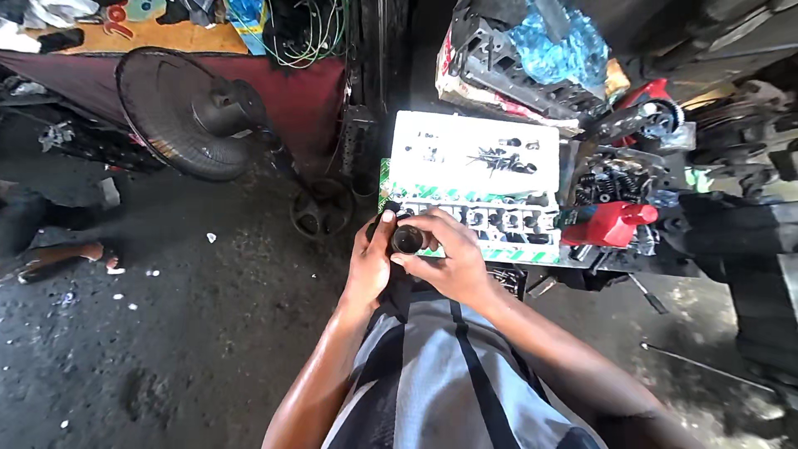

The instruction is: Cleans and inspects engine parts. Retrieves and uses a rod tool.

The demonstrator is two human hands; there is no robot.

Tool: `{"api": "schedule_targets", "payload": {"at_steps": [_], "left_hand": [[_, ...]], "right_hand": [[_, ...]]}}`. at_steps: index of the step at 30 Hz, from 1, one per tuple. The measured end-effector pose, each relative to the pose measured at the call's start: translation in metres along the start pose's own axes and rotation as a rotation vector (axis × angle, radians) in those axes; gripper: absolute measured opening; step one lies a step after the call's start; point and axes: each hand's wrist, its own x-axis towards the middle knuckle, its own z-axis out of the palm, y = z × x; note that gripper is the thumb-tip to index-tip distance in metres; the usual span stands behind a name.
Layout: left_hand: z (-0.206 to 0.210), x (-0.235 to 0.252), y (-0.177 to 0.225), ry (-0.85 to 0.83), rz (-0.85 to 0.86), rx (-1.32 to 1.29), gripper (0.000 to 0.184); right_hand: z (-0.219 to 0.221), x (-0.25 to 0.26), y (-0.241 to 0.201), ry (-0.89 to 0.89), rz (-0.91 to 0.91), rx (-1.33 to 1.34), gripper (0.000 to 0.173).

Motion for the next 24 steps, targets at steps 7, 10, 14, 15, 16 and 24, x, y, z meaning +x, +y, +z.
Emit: {"api": "schedule_targets", "payload": {"at_steps": [7, 10, 14, 15, 16, 24], "left_hand": [[-0.014, -0.018, 0.011, -0.165, 0.004, 0.074, 0.035], [-0.019, -0.019, 0.013, -0.192, -0.003, 0.171, 0.033], [-0.019, -0.016, 0.009, -0.12, 0.069, 0.256, 0.024], [-0.019, -0.015, 0.008, -0.108, 0.089, 0.256, 0.022], [-0.019, -0.014, 0.008, -0.102, 0.117, 0.261, 0.019], [-0.042, -0.008, 0.012, 0.047, 0.181, 0.158, 0.035]], "right_hand": [[0.005, -0.006, 0.006, 0.04, 0.071, 0.176, 0.043], [0.008, -0.01, 0.009, 0.053, 0.076, 0.201, 0.045], [0.011, -0.02, 0.011, 0.068, 0.124, 0.236, 0.045], [0.011, -0.022, 0.01, 0.065, 0.152, 0.267, 0.045], [0.011, -0.024, 0.009, 0.061, 0.184, 0.312, 0.044], [0.012, -0.028, 0.009, 0.277, 0.323, 0.35, 0.035]]}}
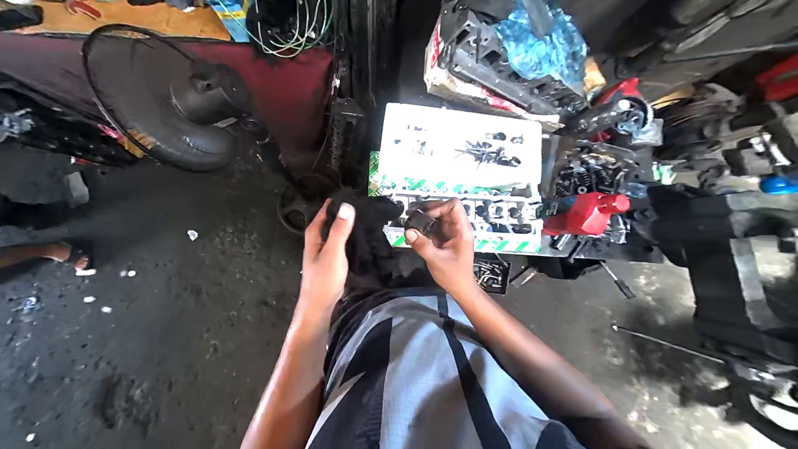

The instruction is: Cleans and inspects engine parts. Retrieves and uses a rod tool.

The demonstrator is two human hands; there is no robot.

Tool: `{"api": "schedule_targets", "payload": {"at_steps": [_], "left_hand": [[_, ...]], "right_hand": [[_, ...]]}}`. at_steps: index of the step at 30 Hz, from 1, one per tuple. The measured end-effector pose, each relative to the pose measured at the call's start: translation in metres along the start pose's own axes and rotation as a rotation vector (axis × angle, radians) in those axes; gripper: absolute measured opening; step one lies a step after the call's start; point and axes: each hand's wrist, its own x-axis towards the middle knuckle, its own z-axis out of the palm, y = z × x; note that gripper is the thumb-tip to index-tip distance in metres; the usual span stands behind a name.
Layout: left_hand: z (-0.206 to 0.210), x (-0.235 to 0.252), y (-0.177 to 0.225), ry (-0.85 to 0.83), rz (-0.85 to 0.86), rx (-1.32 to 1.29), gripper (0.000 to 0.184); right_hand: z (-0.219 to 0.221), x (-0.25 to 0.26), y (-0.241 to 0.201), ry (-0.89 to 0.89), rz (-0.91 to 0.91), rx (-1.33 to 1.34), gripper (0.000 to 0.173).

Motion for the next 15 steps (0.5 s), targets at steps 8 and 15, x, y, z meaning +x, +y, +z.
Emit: {"api": "schedule_targets", "payload": {"at_steps": [8, 15], "left_hand": [[-0.008, -0.012, -0.008, 0.006, 0.236, 0.237, 0.054], [0.014, -0.03, -0.015, -0.35, 0.383, 0.773, 0.042]], "right_hand": [[-0.004, 0.005, 0.005, -0.078, -0.109, -0.103, 0.038], [-0.014, 0.012, -0.022, -0.274, -0.471, -0.734, 0.027]]}}
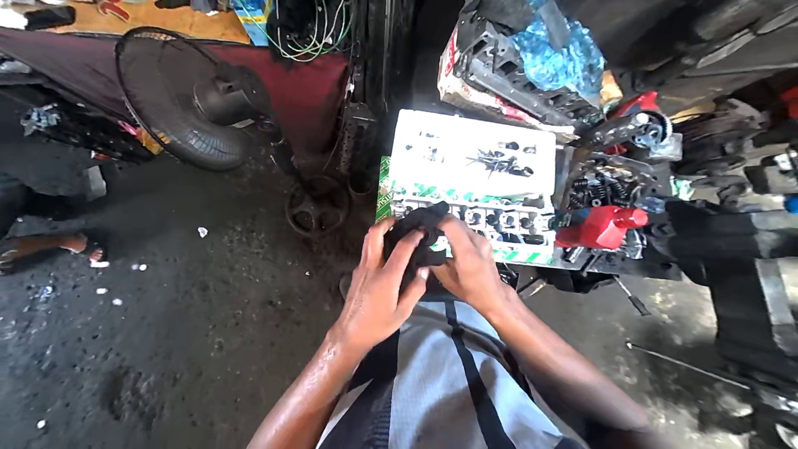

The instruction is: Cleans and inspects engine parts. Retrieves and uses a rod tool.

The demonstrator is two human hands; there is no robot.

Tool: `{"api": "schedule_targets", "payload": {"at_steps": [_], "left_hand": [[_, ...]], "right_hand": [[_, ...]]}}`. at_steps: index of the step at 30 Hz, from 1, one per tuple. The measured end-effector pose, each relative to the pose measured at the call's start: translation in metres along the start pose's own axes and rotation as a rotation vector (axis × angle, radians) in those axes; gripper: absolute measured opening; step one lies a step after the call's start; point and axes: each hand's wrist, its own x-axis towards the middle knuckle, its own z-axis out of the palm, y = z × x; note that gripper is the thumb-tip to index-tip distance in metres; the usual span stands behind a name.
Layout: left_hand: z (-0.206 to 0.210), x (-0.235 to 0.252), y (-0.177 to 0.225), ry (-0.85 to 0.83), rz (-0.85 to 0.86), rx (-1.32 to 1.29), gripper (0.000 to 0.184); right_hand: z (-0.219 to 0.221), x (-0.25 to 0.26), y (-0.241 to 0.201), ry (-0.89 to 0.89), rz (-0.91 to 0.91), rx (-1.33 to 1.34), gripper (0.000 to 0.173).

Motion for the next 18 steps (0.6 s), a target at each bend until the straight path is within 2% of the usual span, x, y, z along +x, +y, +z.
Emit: {"api": "schedule_targets", "payload": {"at_steps": [2, 3, 4, 6, 7, 8, 9, 10, 12, 14, 16, 18], "left_hand": [[-0.014, 0.002, 0.004, -0.145, -0.077, -0.029, 0.044], [-0.025, 0.004, 0.006, -0.233, -0.157, -0.176, 0.045], [-0.037, 0.006, 0.007, -0.292, -0.279, -0.448, 0.045], [-0.057, 0.011, 0.008, -0.259, -0.703, -1.063, 0.031], [-0.062, 0.014, 0.003, -0.241, -0.83, -1.265, 0.02], [-0.064, 0.014, 0.0, -0.224, -0.859, -1.328, 0.017], [-0.063, 0.013, -0.002, -0.201, -0.803, -1.262, 0.022], [-0.06, 0.008, -0.004, -0.213, -0.65, -1.05, 0.033], [-0.049, -0.002, -0.018, -0.307, -0.146, -0.403, 0.041], [-0.036, -0.014, -0.033, -0.313, 0.154, 0.133, 0.039], [-0.03, -0.023, -0.046, -0.304, 0.219, 0.376, 0.046], [-0.039, -0.026, -0.066, -0.239, 0.125, 0.492, 0.05]], "right_hand": [[-0.009, 0.0, 0.007, -0.04, -0.112, -0.048, 0.027], [-0.012, 0.0, 0.011, -0.064, -0.185, -0.073, 0.026], [-0.013, 0.002, 0.015, -0.079, -0.267, -0.1, 0.023], [-0.012, 0.009, 0.019, -0.112, -0.385, -0.127, 0.015], [-0.011, 0.012, 0.019, -0.138, -0.402, -0.123, 0.015], [-0.008, 0.016, 0.019, -0.167, -0.383, -0.093, 0.019], [-0.006, 0.016, 0.018, -0.201, -0.321, -0.022, 0.025], [-0.004, 0.013, 0.017, -0.257, -0.211, 0.117, 0.031], [0.002, -0.004, 0.017, -0.351, 0.112, 0.559, 0.034], [0.009, -0.031, 0.016, -0.393, 0.438, 0.952, 0.029], [0.012, -0.054, 0.023, -0.378, 0.629, 1.038, 0.029], [0.009, -0.065, 0.046, -0.307, 0.694, 0.845, 0.036]]}}
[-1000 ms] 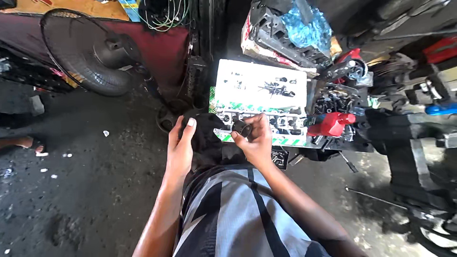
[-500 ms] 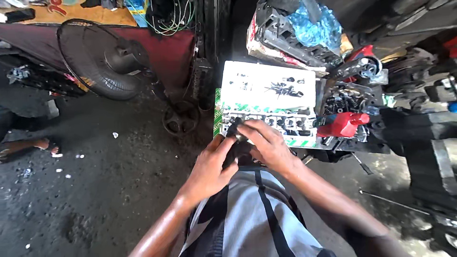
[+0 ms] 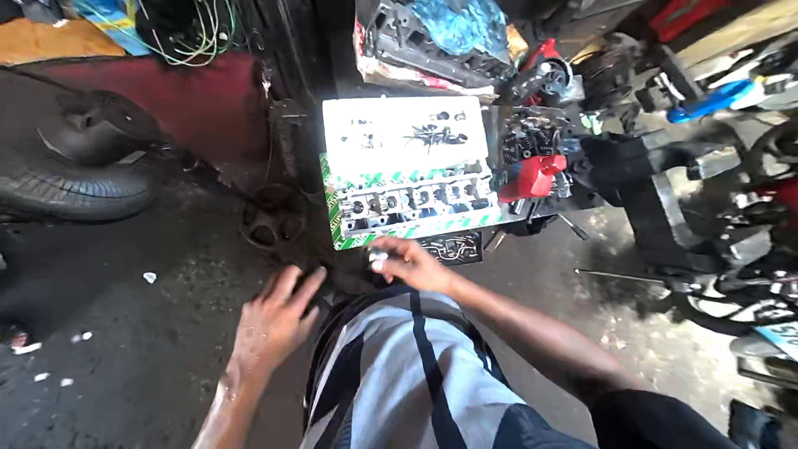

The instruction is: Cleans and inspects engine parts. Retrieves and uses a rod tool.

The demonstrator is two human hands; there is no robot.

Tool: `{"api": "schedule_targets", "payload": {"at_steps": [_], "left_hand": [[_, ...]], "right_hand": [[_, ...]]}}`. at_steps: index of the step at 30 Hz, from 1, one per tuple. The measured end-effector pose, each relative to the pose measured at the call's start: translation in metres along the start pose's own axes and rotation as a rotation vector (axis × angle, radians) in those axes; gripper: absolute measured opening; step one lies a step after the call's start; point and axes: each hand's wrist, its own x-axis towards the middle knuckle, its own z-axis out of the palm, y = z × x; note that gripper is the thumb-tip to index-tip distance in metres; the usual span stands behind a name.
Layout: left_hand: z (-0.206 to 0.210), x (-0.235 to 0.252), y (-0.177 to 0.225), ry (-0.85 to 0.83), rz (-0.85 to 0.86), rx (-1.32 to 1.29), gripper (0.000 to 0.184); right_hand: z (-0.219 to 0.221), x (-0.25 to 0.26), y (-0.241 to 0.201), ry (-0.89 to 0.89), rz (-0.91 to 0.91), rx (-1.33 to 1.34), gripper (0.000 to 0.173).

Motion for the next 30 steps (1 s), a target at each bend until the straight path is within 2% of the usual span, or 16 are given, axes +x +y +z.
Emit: {"api": "schedule_targets", "payload": {"at_steps": [2, 4, 6, 8, 12, 16, 24, 30], "left_hand": [[-0.001, -0.01, -0.025, 0.082, -0.196, -0.067, 0.047], [0.0, -0.022, -0.038, 0.222, -0.39, -0.256, 0.049], [0.007, -0.033, -0.037, 0.315, -0.551, -0.457, 0.051], [0.016, -0.039, -0.031, 0.341, -0.62, -0.576, 0.049], [0.034, -0.053, -0.023, 0.311, -0.596, -0.625, 0.046], [0.046, -0.066, -0.014, 0.32, -0.626, -0.626, 0.046], [0.057, -0.066, -0.003, 0.349, -0.666, -0.563, 0.046], [0.055, -0.04, 0.01, 0.33, -0.653, -0.523, 0.048]], "right_hand": [[-0.035, 0.012, 0.024, 0.17, -0.014, -0.294, 0.04], [-0.067, 0.026, 0.049, 0.28, 0.016, -0.587, 0.04], [-0.083, 0.04, 0.068, 0.274, 0.093, -0.79, 0.037], [-0.087, 0.058, 0.085, 0.235, 0.123, -0.879, 0.037], [-0.08, 0.086, 0.101, 0.227, 0.25, -0.953, 0.044], [-0.076, 0.096, 0.102, 0.226, 0.289, -0.989, 0.045], [-0.089, 0.09, 0.108, 0.17, 0.125, -0.964, 0.04], [-0.091, 0.096, 0.1, 0.087, 0.179, -0.971, 0.039]]}}
